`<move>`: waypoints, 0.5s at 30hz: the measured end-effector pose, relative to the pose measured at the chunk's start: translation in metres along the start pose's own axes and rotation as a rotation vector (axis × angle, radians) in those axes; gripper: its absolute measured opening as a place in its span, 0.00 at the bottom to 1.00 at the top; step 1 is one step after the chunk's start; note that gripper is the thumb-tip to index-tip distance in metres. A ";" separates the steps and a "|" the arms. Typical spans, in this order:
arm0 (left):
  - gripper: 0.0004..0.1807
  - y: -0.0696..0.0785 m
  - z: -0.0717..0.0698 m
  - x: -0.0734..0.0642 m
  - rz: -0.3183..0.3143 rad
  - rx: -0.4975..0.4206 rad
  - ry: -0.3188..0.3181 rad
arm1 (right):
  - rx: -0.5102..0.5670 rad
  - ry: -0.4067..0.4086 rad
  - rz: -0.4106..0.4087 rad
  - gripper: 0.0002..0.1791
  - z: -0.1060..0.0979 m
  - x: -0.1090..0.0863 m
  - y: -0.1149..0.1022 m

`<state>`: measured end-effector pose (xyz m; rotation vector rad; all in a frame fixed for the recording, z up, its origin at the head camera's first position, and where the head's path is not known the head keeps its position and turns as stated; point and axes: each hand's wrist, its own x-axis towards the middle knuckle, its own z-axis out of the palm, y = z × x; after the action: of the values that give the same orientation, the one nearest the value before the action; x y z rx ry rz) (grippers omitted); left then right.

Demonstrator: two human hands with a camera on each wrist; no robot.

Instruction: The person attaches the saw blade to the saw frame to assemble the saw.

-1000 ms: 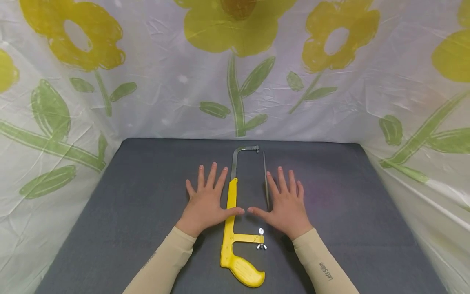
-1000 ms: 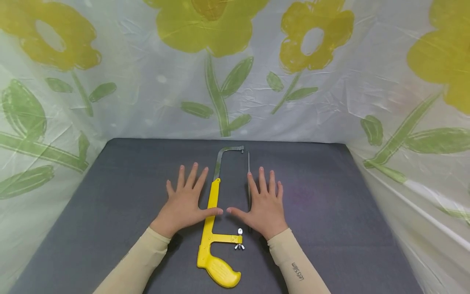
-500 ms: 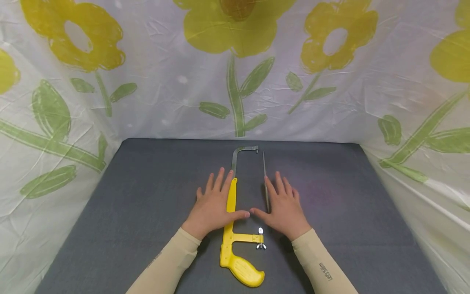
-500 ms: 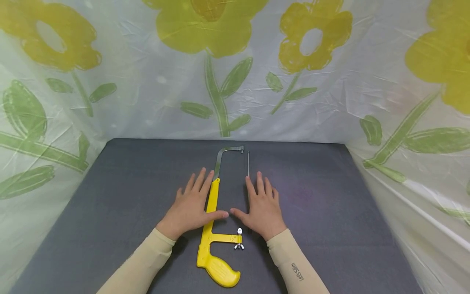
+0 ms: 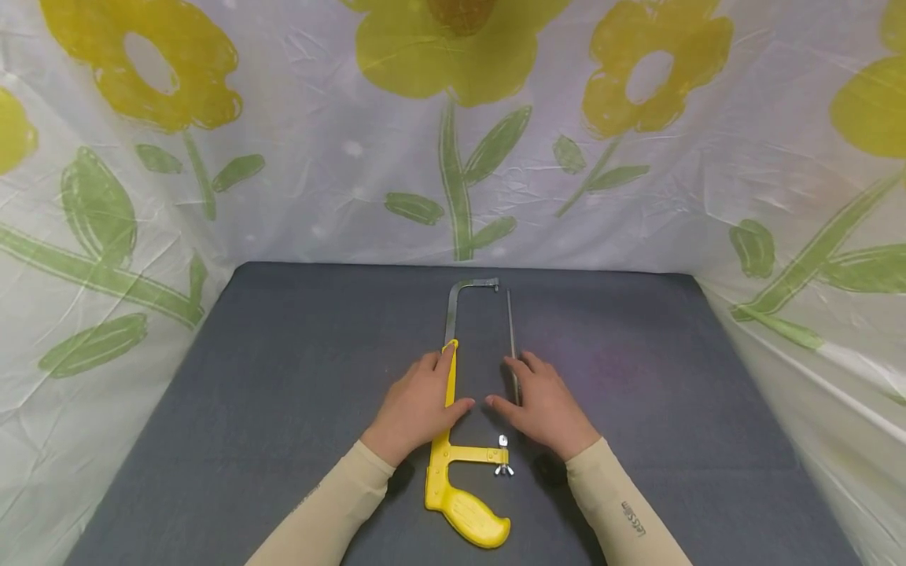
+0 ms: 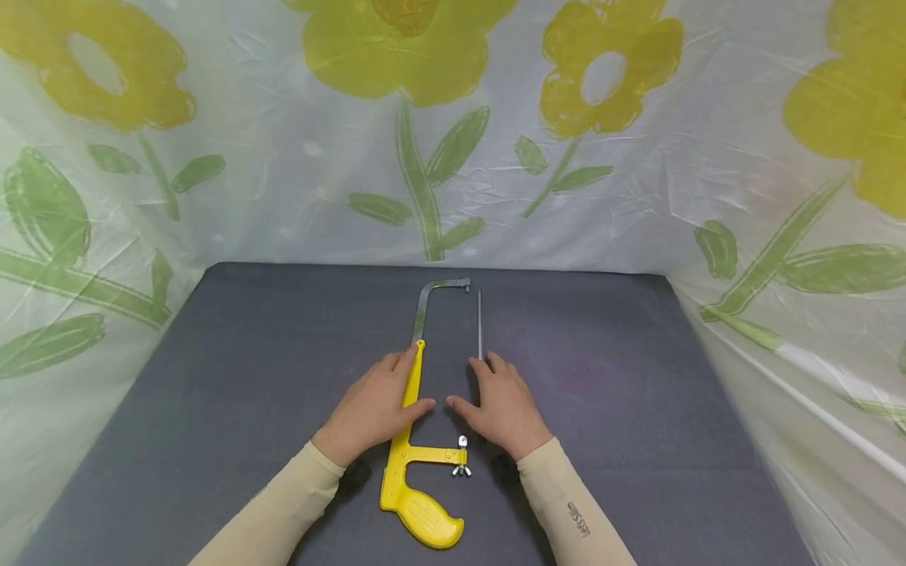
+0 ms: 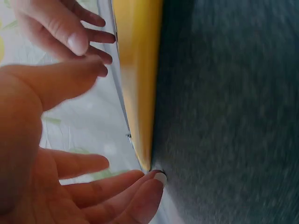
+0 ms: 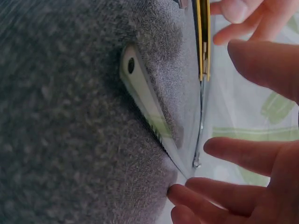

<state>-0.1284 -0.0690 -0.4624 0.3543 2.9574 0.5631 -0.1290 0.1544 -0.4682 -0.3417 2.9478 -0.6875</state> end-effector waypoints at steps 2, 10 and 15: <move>0.53 0.002 0.001 0.001 -0.015 -0.017 0.000 | 0.007 0.016 0.013 0.40 0.001 0.002 0.001; 0.49 0.006 0.002 0.005 -0.106 -0.121 -0.016 | 0.047 0.084 0.135 0.37 0.002 0.013 -0.001; 0.48 0.006 0.002 0.007 -0.120 -0.124 -0.022 | 0.070 0.065 0.226 0.39 0.001 0.018 -0.006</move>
<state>-0.1334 -0.0612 -0.4623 0.1686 2.8808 0.7174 -0.1452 0.1440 -0.4671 0.0201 2.9492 -0.7812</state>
